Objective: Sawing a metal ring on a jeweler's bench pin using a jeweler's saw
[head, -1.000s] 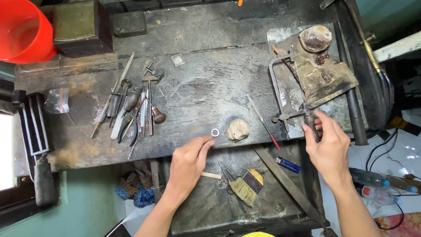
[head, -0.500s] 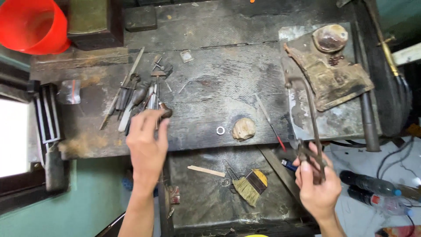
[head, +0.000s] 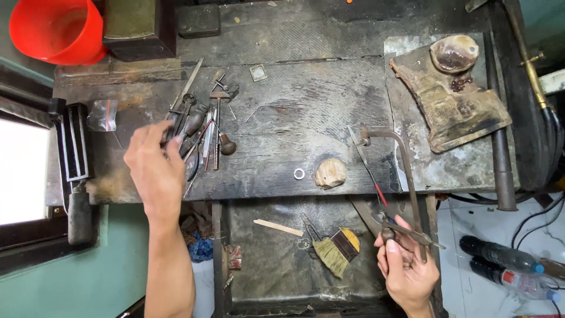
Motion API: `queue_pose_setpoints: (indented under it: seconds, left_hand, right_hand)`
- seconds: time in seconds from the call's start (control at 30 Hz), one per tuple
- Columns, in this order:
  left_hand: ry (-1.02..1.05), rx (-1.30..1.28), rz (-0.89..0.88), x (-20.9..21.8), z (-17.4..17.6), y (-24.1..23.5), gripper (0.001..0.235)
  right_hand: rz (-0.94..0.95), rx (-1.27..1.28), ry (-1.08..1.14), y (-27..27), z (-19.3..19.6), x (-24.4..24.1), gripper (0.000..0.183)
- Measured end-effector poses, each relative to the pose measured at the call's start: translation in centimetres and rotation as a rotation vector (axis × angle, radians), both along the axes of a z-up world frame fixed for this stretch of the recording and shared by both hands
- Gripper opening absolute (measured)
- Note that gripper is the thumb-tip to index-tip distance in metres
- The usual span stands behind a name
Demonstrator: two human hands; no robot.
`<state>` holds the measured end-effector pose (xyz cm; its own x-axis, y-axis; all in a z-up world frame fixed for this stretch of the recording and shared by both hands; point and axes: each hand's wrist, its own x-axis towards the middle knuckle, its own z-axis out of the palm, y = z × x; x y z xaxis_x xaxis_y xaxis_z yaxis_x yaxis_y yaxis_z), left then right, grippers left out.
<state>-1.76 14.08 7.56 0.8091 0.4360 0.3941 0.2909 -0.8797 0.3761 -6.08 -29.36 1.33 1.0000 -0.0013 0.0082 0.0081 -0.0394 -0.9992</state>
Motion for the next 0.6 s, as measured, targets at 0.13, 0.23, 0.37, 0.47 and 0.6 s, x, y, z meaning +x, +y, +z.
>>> queue_pose_setpoints:
  seconds: [0.13,0.23,0.37,0.47,0.6]
  left_hand:
    - [-0.052,0.017,0.029,0.2,-0.2,1.5,0.012]
    - [-0.024,-0.055,0.110,-0.3,0.0,1.6,0.050]
    - [-0.064,-0.013,-0.094,-0.7,0.5,0.9,0.028]
    - [-0.090,-0.060,-0.179,-0.6,-0.4,0.1,0.033]
    - [-0.048,-0.220,-0.062,0.1,-0.8,-0.2,0.017]
  right_hand:
    - [-0.041,-0.002,0.033,0.1,0.5,-0.1,0.047]
    - [-0.031,-0.016,0.018,-0.1,0.4,-0.4,0.046]
    - [-0.096,-0.044,0.065,0.5,0.6,-0.6,0.045]
    - [-0.111,-0.071,0.042,0.6,0.8,-0.7,0.044]
    - [-0.143,-0.136,0.009,0.8,1.3,-0.6,0.043]
